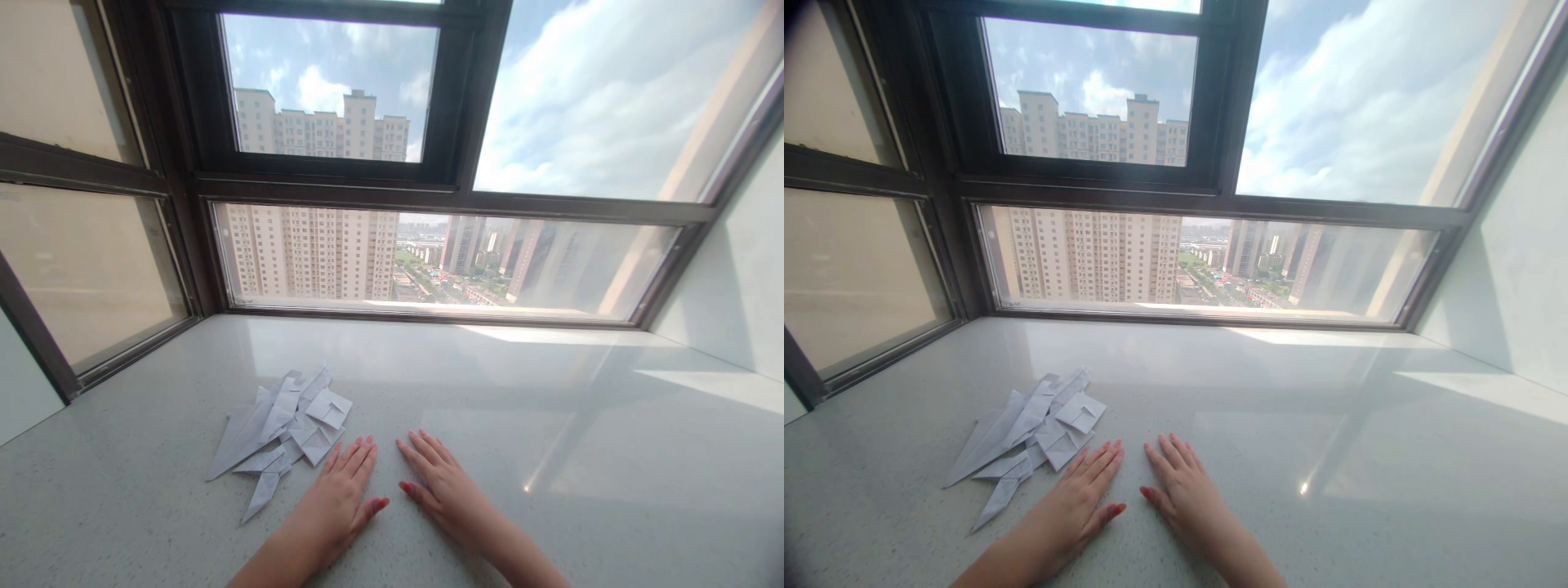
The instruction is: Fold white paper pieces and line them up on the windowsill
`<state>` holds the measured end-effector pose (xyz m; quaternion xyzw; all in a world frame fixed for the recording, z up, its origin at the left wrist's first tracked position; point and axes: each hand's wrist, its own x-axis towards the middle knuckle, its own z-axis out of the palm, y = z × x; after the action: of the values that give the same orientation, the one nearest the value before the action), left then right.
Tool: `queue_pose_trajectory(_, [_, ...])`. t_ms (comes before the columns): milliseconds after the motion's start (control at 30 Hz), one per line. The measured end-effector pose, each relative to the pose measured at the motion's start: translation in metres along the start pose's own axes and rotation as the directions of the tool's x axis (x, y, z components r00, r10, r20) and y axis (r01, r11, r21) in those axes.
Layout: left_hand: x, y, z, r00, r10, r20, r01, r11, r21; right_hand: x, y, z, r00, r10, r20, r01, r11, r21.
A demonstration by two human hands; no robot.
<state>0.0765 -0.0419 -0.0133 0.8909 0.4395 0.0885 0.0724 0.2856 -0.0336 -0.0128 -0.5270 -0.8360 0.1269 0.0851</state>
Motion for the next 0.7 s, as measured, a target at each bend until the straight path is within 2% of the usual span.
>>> queue_pose_trajectory(233, [0.0010, -0.0009, 0.0003, 1.000, -0.008, 0.022, 0.008, 1.000, 0.002, 0.0005, -0.0005, -0.0003, 1.000, 0.016, 0.014, -0.016, 1.000, -0.007])
queue_pose_trajectory(700, [-0.0001, -0.0042, 0.0055, 0.999, 0.018, -0.042, -0.017, 0.999, 0.028, 0.0008, 0.0007, 0.0008, 1.000, 0.007, 0.008, -0.007, 1.000, 0.010])
